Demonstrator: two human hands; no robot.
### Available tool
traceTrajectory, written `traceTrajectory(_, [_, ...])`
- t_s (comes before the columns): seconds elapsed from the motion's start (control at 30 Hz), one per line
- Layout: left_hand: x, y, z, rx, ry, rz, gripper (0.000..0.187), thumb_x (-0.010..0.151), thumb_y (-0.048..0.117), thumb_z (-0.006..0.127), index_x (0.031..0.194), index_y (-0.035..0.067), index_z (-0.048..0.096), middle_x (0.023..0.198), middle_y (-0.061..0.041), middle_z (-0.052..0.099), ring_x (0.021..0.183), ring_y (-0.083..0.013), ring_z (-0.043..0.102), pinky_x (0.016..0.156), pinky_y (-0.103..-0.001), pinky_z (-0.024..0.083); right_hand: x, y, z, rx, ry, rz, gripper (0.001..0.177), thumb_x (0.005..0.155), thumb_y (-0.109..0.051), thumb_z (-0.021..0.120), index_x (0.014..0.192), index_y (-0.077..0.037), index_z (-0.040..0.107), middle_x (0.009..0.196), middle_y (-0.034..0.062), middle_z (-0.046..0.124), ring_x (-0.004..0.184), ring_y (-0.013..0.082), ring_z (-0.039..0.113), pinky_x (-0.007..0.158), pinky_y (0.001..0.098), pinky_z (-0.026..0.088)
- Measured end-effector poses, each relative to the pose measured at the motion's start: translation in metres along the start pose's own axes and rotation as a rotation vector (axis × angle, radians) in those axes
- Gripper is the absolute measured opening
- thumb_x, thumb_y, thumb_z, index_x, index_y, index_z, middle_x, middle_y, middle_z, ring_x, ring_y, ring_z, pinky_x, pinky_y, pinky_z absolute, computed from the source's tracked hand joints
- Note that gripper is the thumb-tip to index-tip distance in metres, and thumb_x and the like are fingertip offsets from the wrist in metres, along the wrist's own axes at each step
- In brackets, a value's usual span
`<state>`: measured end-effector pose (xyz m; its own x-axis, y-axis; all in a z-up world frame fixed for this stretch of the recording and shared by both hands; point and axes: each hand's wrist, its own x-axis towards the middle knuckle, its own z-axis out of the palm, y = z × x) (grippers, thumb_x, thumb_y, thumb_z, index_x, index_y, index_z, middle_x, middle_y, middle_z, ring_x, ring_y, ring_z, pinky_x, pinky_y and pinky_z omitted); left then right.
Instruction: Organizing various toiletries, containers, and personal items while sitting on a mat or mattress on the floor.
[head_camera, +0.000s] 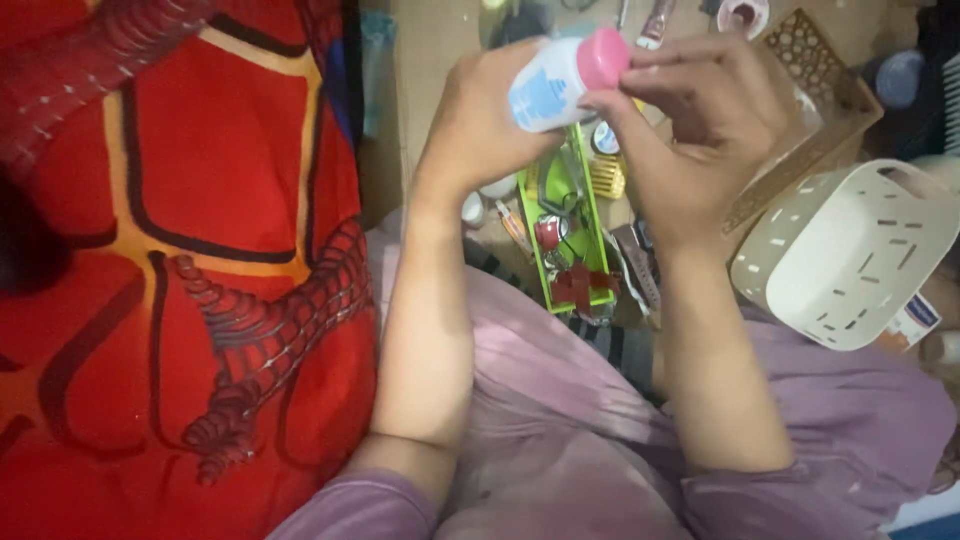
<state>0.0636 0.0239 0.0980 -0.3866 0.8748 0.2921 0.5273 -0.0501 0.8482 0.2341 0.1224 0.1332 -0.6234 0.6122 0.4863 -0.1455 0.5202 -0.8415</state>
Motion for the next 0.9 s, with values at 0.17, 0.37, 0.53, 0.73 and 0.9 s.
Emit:
traceTrajectory(0.17, [0.002, 0.006, 0.004, 0.067, 0.055, 0.037, 0.030, 0.081, 0.020, 0.087, 0.103, 0.009, 0.071, 0.093, -0.016, 0.074, 0.092, -0.0372, 0.072, 0.075, -0.042, 0.058, -0.014, 0.015, -0.004, 0.049, 0.065, 0.102, 0.022, 0.094, 0.010, 0.087, 0.106, 0.005, 0.070, 0.114, 0.0109, 0.062, 0.108, 0.0193, 0.068, 0.094, 0.0299, 0.059])
traceTrajectory(0.37, [0.000, 0.011, 0.007, 0.154, 0.074, 0.075, 0.025, 0.082, 0.018, 0.085, 0.101, 0.010, 0.071, 0.092, -0.015, 0.072, 0.091, -0.0393, 0.070, 0.073, -0.045, 0.056, -0.019, 0.020, -0.019, -0.095, 0.008, 0.034, 0.021, 0.095, 0.008, 0.093, 0.101, 0.007, 0.073, 0.106, 0.0119, 0.067, 0.101, 0.0174, 0.068, 0.089, 0.0263, 0.054])
traceTrajectory(0.53, [-0.001, 0.006, 0.017, 0.222, 0.130, 0.093, 0.023, 0.083, 0.015, 0.083, 0.101, 0.010, 0.070, 0.095, -0.014, 0.073, 0.093, -0.0390, 0.070, 0.075, -0.045, 0.055, -0.022, 0.010, -0.024, -0.180, -0.033, 0.051, 0.019, 0.097, 0.005, 0.089, 0.097, 0.007, 0.070, 0.100, 0.0124, 0.067, 0.090, 0.0148, 0.065, 0.079, 0.0239, 0.051])
traceTrajectory(0.73, [0.000, 0.017, 0.021, 0.183, 0.118, 0.115, 0.027, 0.082, 0.012, 0.082, 0.107, 0.009, 0.072, 0.098, -0.014, 0.073, 0.095, -0.0370, 0.071, 0.078, -0.044, 0.056, -0.023, 0.005, -0.031, -0.268, -0.049, 0.028, 0.021, 0.099, 0.003, 0.087, 0.100, 0.007, 0.066, 0.097, 0.0116, 0.068, 0.085, 0.0158, 0.067, 0.076, 0.0255, 0.052])
traceTrajectory(0.9, [-0.001, 0.010, 0.027, 0.188, 0.141, 0.154, 0.030, 0.080, 0.011, 0.082, 0.107, 0.006, 0.072, 0.100, -0.015, 0.073, 0.096, -0.0373, 0.071, 0.079, -0.043, 0.057, -0.022, 0.001, -0.033, -0.341, -0.072, 0.006, 0.021, 0.100, 0.000, 0.085, 0.099, 0.005, 0.065, 0.095, 0.0116, 0.067, 0.084, 0.0180, 0.067, 0.075, 0.0278, 0.053])
